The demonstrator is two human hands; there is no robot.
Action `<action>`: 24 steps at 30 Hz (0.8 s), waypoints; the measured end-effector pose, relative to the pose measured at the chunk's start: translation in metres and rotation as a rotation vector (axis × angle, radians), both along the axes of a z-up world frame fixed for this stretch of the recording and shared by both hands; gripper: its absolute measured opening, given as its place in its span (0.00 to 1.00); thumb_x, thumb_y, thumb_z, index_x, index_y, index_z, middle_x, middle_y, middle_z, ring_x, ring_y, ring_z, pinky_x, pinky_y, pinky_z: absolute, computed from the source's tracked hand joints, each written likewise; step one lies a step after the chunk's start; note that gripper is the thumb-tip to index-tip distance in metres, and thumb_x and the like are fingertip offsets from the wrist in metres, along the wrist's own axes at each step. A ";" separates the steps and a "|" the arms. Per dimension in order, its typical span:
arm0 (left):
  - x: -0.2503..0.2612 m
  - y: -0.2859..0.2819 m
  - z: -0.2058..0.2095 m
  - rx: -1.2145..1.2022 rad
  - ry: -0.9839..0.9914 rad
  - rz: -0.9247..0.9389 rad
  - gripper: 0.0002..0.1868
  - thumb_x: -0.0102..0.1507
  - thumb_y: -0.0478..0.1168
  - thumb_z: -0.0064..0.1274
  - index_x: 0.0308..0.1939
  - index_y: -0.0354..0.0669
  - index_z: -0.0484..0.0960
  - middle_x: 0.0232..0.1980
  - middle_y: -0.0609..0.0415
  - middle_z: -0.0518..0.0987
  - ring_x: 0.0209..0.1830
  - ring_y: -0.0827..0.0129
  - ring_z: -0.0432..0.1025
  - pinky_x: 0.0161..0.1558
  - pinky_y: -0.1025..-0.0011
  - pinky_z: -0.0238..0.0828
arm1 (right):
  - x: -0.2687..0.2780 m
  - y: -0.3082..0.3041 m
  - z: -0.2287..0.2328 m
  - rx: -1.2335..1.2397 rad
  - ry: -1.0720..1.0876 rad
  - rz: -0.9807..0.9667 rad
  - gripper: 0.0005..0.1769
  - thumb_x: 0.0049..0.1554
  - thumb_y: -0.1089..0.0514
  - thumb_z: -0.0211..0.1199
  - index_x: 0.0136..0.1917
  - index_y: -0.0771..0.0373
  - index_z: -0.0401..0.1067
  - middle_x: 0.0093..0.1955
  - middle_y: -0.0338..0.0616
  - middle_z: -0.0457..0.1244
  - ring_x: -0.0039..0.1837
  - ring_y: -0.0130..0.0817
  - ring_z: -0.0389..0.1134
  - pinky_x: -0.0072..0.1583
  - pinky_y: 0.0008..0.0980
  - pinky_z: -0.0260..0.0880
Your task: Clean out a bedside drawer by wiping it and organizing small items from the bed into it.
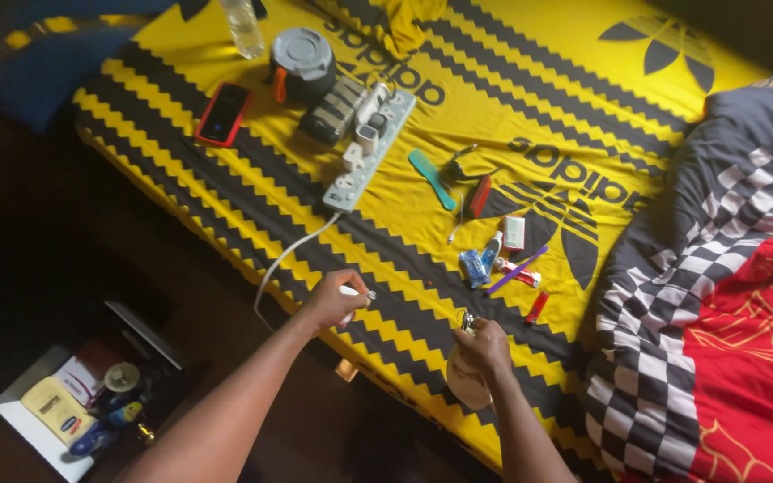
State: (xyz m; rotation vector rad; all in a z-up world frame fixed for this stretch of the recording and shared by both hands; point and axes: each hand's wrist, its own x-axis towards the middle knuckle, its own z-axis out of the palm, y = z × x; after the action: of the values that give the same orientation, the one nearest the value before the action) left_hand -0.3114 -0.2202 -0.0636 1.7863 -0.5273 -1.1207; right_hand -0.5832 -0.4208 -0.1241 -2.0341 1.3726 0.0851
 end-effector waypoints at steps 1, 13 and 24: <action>0.006 0.009 0.011 -0.051 0.045 -0.039 0.08 0.58 0.37 0.63 0.34 0.43 0.78 0.25 0.56 0.77 0.19 0.76 0.73 0.18 0.74 0.67 | 0.007 0.009 0.004 -0.011 -0.023 0.007 0.26 0.45 0.44 0.68 0.46 0.67 0.79 0.43 0.62 0.70 0.47 0.55 0.74 0.52 0.46 0.73; 0.122 0.230 0.112 -0.265 0.218 -0.056 0.10 0.56 0.38 0.64 0.38 0.44 0.79 0.31 0.60 0.78 0.21 0.80 0.68 0.20 0.78 0.64 | 0.193 0.206 0.140 -0.033 -0.164 0.233 0.21 0.47 0.47 0.69 0.45 0.66 0.77 0.39 0.55 0.71 0.42 0.47 0.74 0.49 0.45 0.74; 0.207 0.471 0.055 -0.146 0.026 0.235 0.10 0.57 0.38 0.61 0.42 0.43 0.84 0.33 0.57 0.81 0.23 0.77 0.71 0.22 0.75 0.70 | 0.380 0.361 0.134 -0.474 -0.116 1.038 0.16 0.48 0.49 0.68 0.48 0.58 0.78 0.42 0.48 0.71 0.46 0.44 0.73 0.50 0.44 0.73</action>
State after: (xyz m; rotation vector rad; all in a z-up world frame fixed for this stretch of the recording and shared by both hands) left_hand -0.1042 0.2507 -0.0085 1.6568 -0.3629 -0.9188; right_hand -0.2034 -0.0595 0.0099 -2.8947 0.1405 0.0927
